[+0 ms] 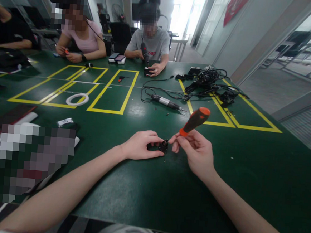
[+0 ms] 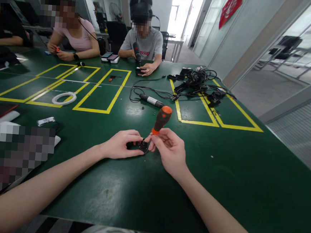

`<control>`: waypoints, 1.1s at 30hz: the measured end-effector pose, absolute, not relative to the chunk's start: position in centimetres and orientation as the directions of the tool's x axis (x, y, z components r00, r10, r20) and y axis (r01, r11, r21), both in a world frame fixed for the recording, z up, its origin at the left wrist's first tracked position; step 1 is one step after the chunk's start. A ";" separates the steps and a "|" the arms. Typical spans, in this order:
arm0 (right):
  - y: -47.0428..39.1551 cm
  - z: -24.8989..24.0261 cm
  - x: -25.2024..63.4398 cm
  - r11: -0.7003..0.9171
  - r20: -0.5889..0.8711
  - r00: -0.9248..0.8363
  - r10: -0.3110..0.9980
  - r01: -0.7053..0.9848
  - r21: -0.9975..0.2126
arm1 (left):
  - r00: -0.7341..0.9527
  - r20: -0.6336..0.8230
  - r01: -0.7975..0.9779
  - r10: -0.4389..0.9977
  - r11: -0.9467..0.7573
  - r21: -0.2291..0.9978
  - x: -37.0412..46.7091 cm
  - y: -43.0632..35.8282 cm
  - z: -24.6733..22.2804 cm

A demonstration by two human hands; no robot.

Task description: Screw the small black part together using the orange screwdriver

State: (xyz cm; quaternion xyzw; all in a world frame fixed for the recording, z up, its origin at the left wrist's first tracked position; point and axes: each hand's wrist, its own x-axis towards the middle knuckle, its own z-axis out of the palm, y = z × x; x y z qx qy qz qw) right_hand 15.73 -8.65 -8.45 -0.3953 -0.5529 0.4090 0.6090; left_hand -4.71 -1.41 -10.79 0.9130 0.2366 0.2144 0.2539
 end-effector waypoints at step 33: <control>-8.8 -8.6 15.6 0.367 0.365 0.054 0.929 -0.042 -0.929 | 0.799 0.238 0.342 0.552 -0.743 0.575 -4.7 -1.5 -10.5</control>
